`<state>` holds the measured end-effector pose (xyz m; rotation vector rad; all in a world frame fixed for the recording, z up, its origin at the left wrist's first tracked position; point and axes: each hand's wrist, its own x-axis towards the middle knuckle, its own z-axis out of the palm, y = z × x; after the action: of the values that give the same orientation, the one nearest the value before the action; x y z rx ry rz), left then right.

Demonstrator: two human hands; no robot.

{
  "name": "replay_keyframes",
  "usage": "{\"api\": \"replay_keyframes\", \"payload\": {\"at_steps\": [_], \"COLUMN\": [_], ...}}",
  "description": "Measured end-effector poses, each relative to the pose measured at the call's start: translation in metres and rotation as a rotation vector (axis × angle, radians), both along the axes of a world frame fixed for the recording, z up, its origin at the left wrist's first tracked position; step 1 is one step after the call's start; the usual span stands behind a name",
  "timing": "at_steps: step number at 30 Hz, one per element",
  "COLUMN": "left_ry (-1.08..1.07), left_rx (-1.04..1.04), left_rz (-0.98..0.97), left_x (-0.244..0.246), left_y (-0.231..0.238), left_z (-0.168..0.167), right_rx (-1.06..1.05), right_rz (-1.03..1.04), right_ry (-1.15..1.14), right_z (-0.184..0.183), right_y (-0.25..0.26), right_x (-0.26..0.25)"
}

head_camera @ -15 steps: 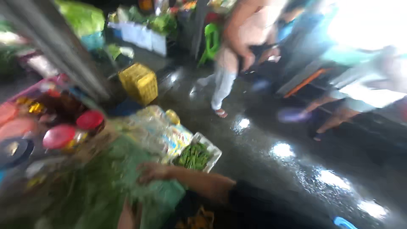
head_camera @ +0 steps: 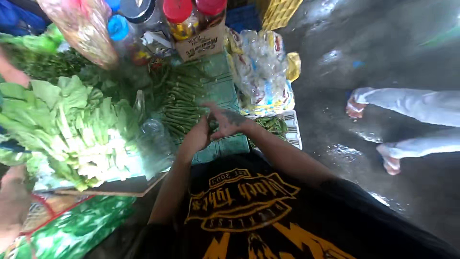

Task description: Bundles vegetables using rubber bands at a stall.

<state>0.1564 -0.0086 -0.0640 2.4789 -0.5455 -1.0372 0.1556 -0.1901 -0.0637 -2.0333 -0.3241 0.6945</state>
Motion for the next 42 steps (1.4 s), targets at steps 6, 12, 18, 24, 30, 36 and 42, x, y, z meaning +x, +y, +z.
{"api": "replay_keyframes", "payload": {"at_steps": [6,12,18,24,30,36,42], "left_ry": [0.256,0.518,-0.11,-0.635,-0.567,-0.453,-0.435], "left_rx": [-0.487,-1.215,-0.755,-0.269,-0.093,-0.161,-0.228], "left_rz": [0.223,0.751,0.402,0.26,0.195,0.159,0.096], "left_x": [-0.004,-0.029,-0.024,-0.028,-0.031,-0.029,-0.032], "left_y": [0.017,0.006,-0.011,-0.021,-0.027,-0.021,-0.027], "left_z": [-0.015,-0.023,-0.003,0.033,0.045,0.043,0.039], "right_rx": [0.354,1.474,1.194,0.68,0.726,0.444,0.37], "right_rz": [-0.053,-0.496,-0.557,-0.453,-0.552,-0.249,-0.314], "right_ry": [0.051,0.383,0.219,-0.132,0.041,-0.253,-0.216], "right_z": [-0.045,-0.055,-0.023,0.004,-0.001,0.002,0.017], "right_y": [-0.036,-0.019,-0.009,-0.013,-0.02,-0.022,-0.034], "right_x": [-0.017,-0.071,-0.057,-0.04,-0.045,-0.047,-0.063]}}
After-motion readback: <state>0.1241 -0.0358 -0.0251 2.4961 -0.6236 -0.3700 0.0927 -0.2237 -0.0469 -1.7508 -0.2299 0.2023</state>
